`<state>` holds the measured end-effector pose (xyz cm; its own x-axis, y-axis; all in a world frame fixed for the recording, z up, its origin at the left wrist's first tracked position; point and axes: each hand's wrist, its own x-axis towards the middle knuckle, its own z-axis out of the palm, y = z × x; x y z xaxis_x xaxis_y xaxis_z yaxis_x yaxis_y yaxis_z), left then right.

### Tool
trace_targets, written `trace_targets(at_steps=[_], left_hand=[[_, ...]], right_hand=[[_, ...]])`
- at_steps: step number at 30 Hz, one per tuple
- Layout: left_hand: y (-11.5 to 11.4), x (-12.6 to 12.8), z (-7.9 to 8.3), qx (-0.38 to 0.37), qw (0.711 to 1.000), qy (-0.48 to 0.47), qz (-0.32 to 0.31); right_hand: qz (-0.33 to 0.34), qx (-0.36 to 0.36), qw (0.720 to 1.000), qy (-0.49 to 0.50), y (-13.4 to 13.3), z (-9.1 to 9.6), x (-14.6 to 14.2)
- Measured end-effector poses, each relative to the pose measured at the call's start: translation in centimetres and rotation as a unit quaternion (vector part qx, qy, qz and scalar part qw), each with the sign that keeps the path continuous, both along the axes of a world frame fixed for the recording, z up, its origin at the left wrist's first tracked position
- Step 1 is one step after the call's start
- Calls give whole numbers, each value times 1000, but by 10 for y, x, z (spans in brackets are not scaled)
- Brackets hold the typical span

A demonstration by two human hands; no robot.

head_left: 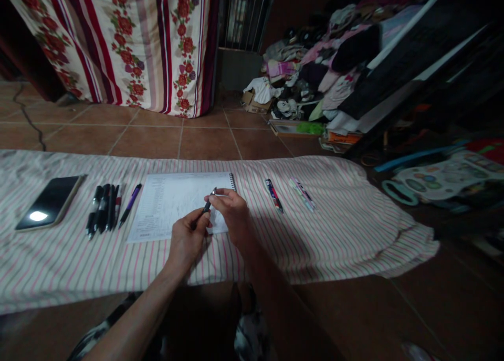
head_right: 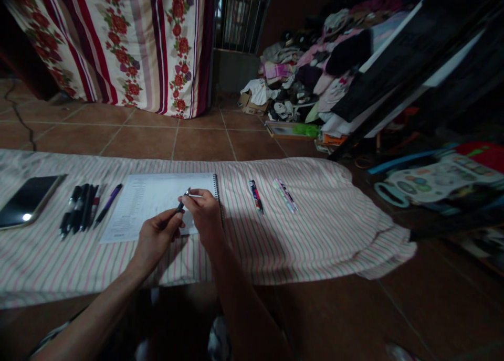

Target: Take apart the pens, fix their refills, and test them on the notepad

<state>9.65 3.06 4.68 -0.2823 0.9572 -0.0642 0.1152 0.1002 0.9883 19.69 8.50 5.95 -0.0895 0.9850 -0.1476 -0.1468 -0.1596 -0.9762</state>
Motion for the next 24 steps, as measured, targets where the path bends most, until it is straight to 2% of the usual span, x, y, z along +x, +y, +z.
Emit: trace_targets(at_steps=[2,5,10,13,19,24], left_hand=[[1,0,2,6,1000,-13,11],[1,2,6,-4,997,-75,-6],[-2,6,12,-35,994,-103,-26],[-2,6,12,-32,995,-90,-30],[-2,1,1,-3,1000,-4,-17],[-3,-1,-3,8,999,52,-6]], right_hand=[[20,1,999,32,0,0,-1],[48,-3,997,60,-1,0,2],[30,-17,998,52,0,0,6],[23,-28,998,51,0,1,7],[15,7,1000,22,-2,4,7],[3,19,1000,-17,0,-2,4]])
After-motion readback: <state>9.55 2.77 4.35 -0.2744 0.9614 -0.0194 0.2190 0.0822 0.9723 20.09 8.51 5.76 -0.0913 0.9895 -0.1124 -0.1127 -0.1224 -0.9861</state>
